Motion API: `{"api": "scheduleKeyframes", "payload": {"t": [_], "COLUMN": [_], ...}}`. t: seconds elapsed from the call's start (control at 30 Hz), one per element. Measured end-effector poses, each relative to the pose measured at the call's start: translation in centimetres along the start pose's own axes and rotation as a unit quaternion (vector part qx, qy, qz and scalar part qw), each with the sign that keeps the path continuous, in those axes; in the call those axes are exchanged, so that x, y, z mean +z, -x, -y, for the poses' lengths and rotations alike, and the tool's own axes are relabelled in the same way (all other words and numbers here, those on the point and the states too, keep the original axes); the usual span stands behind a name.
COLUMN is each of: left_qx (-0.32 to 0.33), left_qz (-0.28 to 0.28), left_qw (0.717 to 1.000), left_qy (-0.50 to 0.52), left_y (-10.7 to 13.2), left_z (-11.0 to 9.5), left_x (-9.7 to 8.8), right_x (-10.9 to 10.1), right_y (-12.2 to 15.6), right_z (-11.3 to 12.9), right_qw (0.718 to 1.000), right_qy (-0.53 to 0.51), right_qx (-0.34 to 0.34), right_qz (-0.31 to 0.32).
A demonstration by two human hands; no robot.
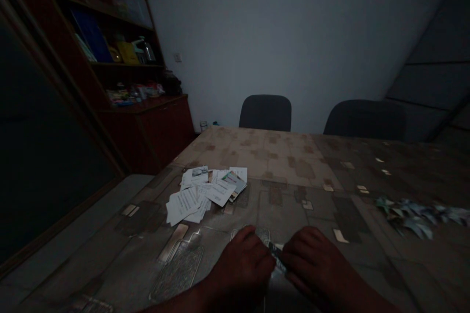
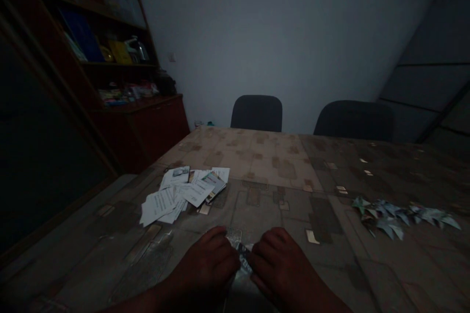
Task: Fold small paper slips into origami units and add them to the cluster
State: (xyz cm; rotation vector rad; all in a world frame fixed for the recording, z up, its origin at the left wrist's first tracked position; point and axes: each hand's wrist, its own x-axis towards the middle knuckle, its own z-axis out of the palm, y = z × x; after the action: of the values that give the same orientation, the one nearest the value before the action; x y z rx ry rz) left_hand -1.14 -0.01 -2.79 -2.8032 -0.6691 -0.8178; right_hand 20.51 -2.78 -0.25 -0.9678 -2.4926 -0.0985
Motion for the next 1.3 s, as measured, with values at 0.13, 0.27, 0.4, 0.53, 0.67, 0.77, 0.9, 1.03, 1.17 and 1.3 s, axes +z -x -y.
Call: {"api": "scheduleKeyframes", "payload": {"t": [0.13, 0.27, 0.4, 0.53, 0.67, 0.77, 0.9, 1.03, 1.17, 1.3], "left_qx": [-0.024, -0.027, -0.013, -0.011, -0.03, -0.052, -0.097, -0.125, -0.135, -0.137], "left_qz": [0.033, 0.058, 0.065, 0.069, 0.111, 0.166, 0.202, 0.205, 0.199, 0.183], "left_qw": [0.999, 0.998, 0.998, 0.997, 0.993, 0.983, 0.971, 0.964, 0.961, 0.966], "left_qy": [0.027, 0.022, -0.001, -0.02, 0.017, 0.053, 0.082, 0.114, 0.137, 0.122], "left_y": [-0.3, -0.7, -0.9, -0.8, -0.9, -1.3, -1.6, -1.4, -1.1, -0.7], "left_z": [0.0, -0.1, -0.2, -0.3, -0.2, -0.2, -0.3, -0.4, -0.4, -0.4], "left_x": [-0.8, -1.5, -0.9, -0.4, -1.2, -2.3, -2.9, -2.6, -2.3, -1.8], "right_x": [1.1, 0.8, -0.3, -1.2, -1.3, -0.5, 0.4, -0.4, -1.5, -1.0], "right_y": [0.0, -0.1, -0.2, -0.3, -0.1, 0.1, 0.2, 0.0, -0.1, -0.6], "right_z": [-0.4, -0.3, 0.1, 0.2, -0.2, -0.6, -0.8, -0.6, -0.2, 0.3], "right_qw": [0.998, 0.999, 0.997, 0.99, 0.991, 0.997, 0.997, 0.997, 0.972, 0.945], "right_qy": [0.034, 0.01, -0.022, -0.023, -0.005, 0.039, 0.074, 0.01, -0.108, -0.167], "right_qx": [-0.03, -0.017, 0.025, 0.048, 0.048, 0.01, -0.025, 0.039, 0.178, 0.248], "right_qz": [-0.042, -0.03, 0.064, 0.129, 0.125, 0.061, 0.008, 0.063, 0.113, 0.133]}}
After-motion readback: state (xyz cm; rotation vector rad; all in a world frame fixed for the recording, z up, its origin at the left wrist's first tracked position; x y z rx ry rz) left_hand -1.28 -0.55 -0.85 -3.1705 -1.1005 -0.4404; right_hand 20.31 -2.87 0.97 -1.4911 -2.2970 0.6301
